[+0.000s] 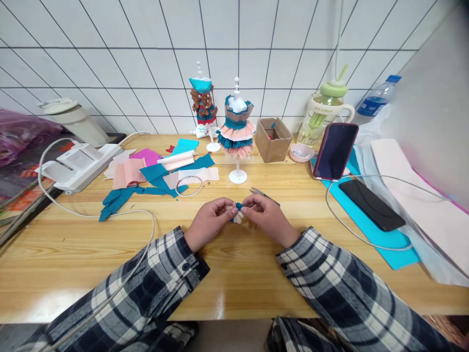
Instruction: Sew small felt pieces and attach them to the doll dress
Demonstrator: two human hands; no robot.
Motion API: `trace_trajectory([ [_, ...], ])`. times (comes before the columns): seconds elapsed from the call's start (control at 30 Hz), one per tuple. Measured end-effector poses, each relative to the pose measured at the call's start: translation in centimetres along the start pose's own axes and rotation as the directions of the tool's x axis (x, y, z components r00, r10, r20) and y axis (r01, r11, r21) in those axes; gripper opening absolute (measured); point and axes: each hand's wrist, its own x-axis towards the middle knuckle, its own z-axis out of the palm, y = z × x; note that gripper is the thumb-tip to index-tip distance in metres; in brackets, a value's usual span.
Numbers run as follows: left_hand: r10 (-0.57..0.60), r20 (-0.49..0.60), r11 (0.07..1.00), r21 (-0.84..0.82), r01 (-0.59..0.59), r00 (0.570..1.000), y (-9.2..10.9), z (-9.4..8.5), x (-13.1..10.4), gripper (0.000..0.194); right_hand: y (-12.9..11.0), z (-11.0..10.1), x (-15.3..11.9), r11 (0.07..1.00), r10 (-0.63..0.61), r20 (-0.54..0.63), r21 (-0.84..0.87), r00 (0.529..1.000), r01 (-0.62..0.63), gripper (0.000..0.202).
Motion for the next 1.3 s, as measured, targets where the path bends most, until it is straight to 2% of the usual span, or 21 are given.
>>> trace_trajectory([
  [0.1,0.021,0.056,0.997,0.069,-0.025,0.998,-0.1,0.2,-0.1,0.026,-0.2,0.0,-0.1,0.997,-0.056,-0.017,-0.047,0.998,0.055,0.017],
  [0.2,0.047,0.032,0.993,0.106,-0.05,0.998,0.0,0.2,-0.1,0.026,-0.2,-0.1,-0.1,0.987,-0.089,-0.039,-0.138,0.995,0.083,0.013],
  [0.37,0.051,0.02,0.988,0.147,-0.054,0.998,0.1,0.0,-0.1,0.027,0.0,-0.1,-0.1,0.98,-0.132,-0.03,-0.153,0.991,0.126,0.017],
  [0.5,0.096,0.053,0.953,0.283,-0.108,0.994,0.0,0.0,-0.2,0.026,0.1,-0.1,-0.1,0.92,-0.263,-0.05,-0.314,0.964,0.234,0.008],
  [0.6,0.116,0.07,0.94,0.316,-0.132,0.991,-0.3,-0.1,-0.3,0.024,0.1,-0.3,-0.1,0.885,-0.305,-0.041,-0.381,0.952,0.267,0.005],
  [0.73,0.124,0.076,0.928,0.343,-0.143,0.989,-0.4,-0.1,-0.3,0.024,0.1,-0.5,-0.2,0.868,-0.32,-0.026,-0.409,0.947,0.282,0.016],
  [0.83,0.105,0.09,0.93,0.345,-0.13,0.99,-0.4,-0.1,-0.3,0.026,0.0,-0.6,-0.2,0.85,-0.325,0.002,-0.438,0.946,0.293,0.009],
  [0.93,0.091,0.083,0.938,0.328,-0.113,0.992,-0.2,-0.1,-0.3,0.028,0.0,-0.6,-0.2,0.844,-0.337,-0.018,-0.448,0.941,0.294,0.005],
  [1.1,0.059,0.053,0.962,0.263,-0.071,0.997,0.3,-0.4,-0.2,0.031,0.0,-0.4,0.0,0.881,-0.308,-0.075,-0.399,0.948,0.254,0.008],
  [1.3,0.031,0.001,0.989,0.146,-0.03,1.0,0.7,-0.3,-0.3,0.029,-0.2,-0.3,0.0,0.908,-0.269,-0.078,-0.352,0.96,0.225,0.011],
])
